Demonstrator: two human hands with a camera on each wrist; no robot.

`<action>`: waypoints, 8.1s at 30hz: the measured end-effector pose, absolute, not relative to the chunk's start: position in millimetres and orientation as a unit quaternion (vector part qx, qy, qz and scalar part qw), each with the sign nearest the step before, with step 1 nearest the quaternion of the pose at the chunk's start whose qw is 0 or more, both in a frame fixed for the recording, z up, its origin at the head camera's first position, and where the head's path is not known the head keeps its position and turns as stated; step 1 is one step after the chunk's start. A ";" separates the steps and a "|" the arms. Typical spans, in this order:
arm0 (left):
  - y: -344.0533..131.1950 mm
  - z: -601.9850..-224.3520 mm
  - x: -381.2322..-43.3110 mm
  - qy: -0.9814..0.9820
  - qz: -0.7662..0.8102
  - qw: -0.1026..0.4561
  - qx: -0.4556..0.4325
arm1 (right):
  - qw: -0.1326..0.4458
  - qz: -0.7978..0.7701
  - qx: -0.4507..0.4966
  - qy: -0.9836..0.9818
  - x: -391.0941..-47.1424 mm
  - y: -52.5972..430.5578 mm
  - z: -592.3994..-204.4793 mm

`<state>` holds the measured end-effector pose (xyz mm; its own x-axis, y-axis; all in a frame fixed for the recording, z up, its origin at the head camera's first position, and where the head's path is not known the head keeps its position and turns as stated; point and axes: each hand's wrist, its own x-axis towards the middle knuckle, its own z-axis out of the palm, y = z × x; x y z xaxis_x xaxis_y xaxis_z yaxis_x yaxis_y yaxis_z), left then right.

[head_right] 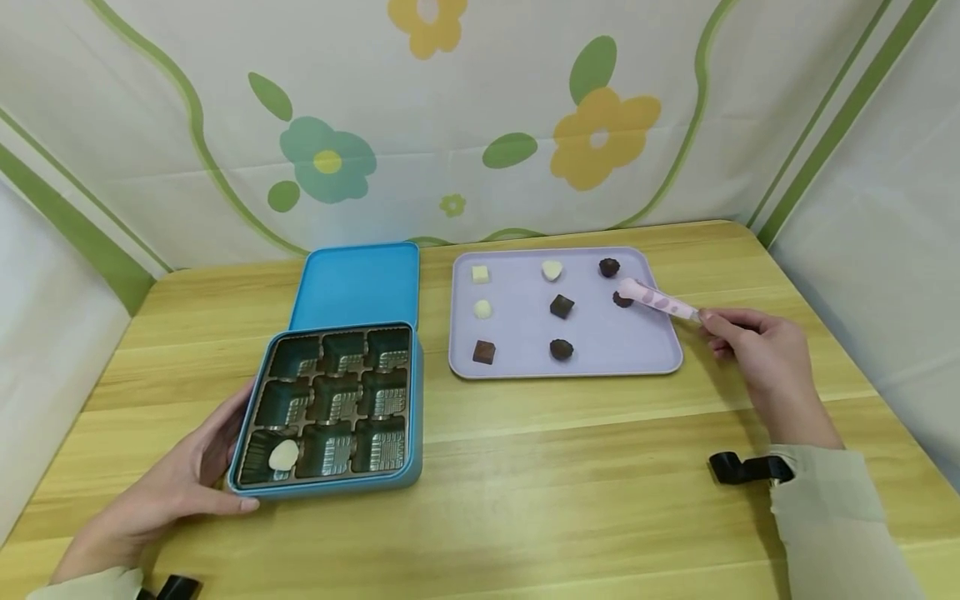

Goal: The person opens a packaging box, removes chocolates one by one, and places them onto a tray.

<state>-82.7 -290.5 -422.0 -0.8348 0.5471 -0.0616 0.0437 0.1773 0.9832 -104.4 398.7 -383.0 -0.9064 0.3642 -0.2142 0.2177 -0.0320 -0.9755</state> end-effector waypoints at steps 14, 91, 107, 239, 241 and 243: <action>-291.4 -421.8 -83.9 0.715 0.628 0.230 0.204 | 0.047 0.675 -0.200 -0.708 -104.3 397.4 -383.9; -291.6 -419.2 -84.5 0.731 0.615 0.223 0.195 | 0.117 0.480 -0.025 -0.869 -104.5 283.1 -350.7; -291.5 -421.6 -85.1 0.720 0.624 0.227 0.200 | 0.076 0.453 0.224 -0.859 -112.7 148.2 -339.6; -275.1 -412.7 -80.1 0.704 0.642 0.213 0.217 | 0.052 0.730 -0.052 -0.679 -89.6 366.2 -375.3; -275.2 -412.8 -80.3 0.703 0.643 0.214 0.217 | 0.049 0.746 -0.056 -0.661 -87.9 379.6 -377.1; -275.1 -413.0 -80.5 0.701 0.644 0.214 0.219 | 0.042 0.763 -0.051 -0.642 -85.8 392.1 -379.9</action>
<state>-80.5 -275.1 -413.0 -0.8127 0.5824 -0.0188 0.0309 0.0752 0.9967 -85.8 392.1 -379.9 -0.9912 0.1303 -0.0235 0.0009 -0.1710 -0.9853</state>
